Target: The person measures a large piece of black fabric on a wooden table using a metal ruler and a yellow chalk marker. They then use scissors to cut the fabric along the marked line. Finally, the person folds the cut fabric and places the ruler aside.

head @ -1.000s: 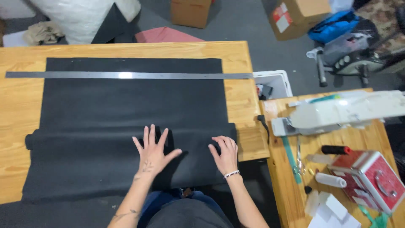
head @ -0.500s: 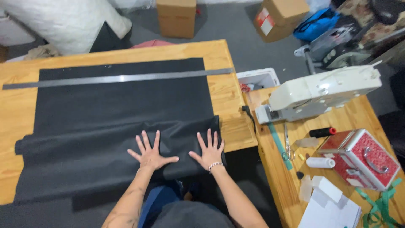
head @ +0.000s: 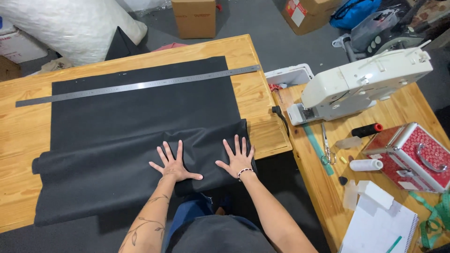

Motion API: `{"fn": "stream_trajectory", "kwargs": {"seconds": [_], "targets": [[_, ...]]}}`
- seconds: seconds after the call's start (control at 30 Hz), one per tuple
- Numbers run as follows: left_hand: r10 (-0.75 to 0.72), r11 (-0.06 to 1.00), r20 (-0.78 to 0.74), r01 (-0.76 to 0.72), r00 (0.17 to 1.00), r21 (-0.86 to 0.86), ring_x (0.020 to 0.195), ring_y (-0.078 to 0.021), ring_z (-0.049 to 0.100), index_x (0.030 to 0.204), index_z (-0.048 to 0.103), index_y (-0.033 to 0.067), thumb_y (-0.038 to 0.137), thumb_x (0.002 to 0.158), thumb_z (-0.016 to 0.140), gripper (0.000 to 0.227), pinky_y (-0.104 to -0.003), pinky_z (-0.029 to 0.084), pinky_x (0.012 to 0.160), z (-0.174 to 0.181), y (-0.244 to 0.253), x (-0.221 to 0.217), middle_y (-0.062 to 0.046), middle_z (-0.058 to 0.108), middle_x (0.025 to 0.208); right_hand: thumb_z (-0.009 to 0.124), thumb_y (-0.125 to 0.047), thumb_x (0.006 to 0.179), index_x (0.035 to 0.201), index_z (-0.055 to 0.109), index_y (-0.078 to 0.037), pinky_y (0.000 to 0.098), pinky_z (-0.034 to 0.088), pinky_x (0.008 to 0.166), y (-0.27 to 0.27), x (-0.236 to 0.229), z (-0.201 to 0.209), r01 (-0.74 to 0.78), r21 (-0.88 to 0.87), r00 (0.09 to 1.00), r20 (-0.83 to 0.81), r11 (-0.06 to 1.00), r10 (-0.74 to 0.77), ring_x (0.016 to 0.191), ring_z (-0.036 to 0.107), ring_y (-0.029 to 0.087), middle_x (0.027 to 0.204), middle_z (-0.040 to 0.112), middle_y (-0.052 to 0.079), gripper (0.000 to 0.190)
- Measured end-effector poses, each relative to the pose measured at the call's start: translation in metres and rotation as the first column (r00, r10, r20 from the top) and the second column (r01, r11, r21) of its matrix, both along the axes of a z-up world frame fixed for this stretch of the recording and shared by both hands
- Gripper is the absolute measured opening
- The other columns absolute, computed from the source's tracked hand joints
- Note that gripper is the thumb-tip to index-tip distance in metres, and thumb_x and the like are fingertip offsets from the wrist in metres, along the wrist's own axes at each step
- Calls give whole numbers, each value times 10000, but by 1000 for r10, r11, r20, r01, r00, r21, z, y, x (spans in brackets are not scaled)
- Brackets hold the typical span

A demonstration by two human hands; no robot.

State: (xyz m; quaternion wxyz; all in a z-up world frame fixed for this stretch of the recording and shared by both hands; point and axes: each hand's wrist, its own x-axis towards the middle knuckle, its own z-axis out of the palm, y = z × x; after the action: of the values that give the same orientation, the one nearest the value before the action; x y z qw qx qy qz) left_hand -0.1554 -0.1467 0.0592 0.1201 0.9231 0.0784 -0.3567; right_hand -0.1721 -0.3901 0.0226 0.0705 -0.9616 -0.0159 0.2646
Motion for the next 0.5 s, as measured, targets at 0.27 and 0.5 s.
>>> {"fn": "stream_trajectory", "kwargs": {"seconds": [0.27, 0.5], "targets": [[-2, 1000, -3, 2, 1000, -2, 1483, -377, -340, 1569, -208, 450, 731, 464, 963, 1635, -791, -96, 1066, -3, 1, 2, -115, -343, 1639, 252, -828, 899, 1609, -48, -403, 675, -118, 1165, 3, 2, 14, 7, -6, 999, -45, 1000, -7, 1524, -227, 355, 1679, -215, 85, 880], [3, 1000, -22, -4, 1000, -16, 1481, -379, -342, 1573, -203, 443, 741, 451, 961, 1644, -786, -83, 1075, 3, 1, 3, -114, -345, 1638, 262, -830, 894, 1609, -45, -399, 678, -119, 1166, 3, 2, 11, 16, -15, 999, -49, 1000, -16, 1523, -230, 354, 1678, -221, 85, 890]]}}
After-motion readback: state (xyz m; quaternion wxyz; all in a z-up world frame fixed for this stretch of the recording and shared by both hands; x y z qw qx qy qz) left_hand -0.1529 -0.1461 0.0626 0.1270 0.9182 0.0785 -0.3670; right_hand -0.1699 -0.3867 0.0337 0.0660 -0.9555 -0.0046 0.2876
